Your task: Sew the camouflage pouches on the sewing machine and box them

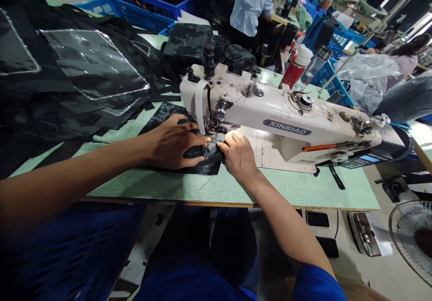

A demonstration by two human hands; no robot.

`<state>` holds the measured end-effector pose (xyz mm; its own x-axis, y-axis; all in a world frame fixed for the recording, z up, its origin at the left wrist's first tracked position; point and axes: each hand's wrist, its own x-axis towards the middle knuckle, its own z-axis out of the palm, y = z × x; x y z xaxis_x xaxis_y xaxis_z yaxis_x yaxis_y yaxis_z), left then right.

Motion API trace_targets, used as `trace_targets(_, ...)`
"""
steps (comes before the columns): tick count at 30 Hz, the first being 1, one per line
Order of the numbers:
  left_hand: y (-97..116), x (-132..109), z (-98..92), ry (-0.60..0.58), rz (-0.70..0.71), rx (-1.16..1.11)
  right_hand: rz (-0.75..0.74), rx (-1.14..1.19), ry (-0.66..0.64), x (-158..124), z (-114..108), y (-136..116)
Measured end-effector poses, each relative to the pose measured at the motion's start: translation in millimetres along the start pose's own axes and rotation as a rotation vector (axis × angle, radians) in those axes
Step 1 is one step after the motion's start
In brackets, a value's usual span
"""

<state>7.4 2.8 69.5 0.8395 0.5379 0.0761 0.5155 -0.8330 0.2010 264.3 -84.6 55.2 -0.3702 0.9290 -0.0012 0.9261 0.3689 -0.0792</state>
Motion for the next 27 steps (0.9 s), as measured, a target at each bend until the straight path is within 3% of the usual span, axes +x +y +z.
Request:
trace_targets(4, -4.6, 3.6, -2.0, -0.048, 0.030, 0.078, 0.014, 0.014, -0.004, 6.4, -3.8, 2.5)
trace_targets(10, -10.4, 2.6, 4.5, 0.085, 0.136, 0.070, 0.021, 0.007, -0.088, -20.2, -16.0, -31.5)
trace_targets(14, -12.3, 4.1, 7.6, 0.043, 0.140, 0.104, -0.228, 0.127, -0.152, -53.5, -6.7, -56.5)
trace_targets(21, -7.1, 2.9, 2.4, -0.007, 0.082, 0.180, -0.118, 0.223, -0.019, -50.8, 24.0, -47.0)
trace_targets(24, -9.3, 2.0, 5.7, 0.020, 0.082, 0.169, -0.152, 0.280, -0.033, -53.1, 21.7, -49.1)
trace_targets(27, -11.2, 2.2, 9.0, 0.019, 0.080, 0.166, -0.276, 0.406, -0.140, -60.0, 8.0, -47.5)
